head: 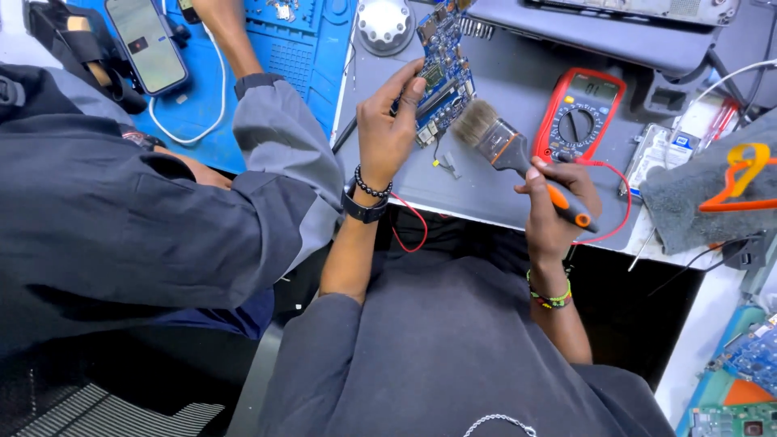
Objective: Cleaning a laptop motherboard using a brush to remove dust and debris
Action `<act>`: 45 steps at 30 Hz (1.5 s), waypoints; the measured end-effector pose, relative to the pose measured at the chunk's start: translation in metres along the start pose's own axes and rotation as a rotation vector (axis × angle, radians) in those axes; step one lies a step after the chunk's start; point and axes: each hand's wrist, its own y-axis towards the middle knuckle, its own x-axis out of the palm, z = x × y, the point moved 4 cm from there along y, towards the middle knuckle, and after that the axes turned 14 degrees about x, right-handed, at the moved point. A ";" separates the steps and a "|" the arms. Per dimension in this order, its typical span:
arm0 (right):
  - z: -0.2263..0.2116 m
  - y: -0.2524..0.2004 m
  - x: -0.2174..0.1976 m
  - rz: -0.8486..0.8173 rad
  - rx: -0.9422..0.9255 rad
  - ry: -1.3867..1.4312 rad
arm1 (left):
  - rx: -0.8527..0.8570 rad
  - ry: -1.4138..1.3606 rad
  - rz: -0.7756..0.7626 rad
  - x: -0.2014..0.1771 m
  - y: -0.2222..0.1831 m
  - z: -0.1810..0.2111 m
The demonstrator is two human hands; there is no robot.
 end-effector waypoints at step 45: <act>-0.006 -0.002 -0.002 0.030 -0.095 -0.023 | -0.030 0.017 -0.126 0.001 -0.013 -0.005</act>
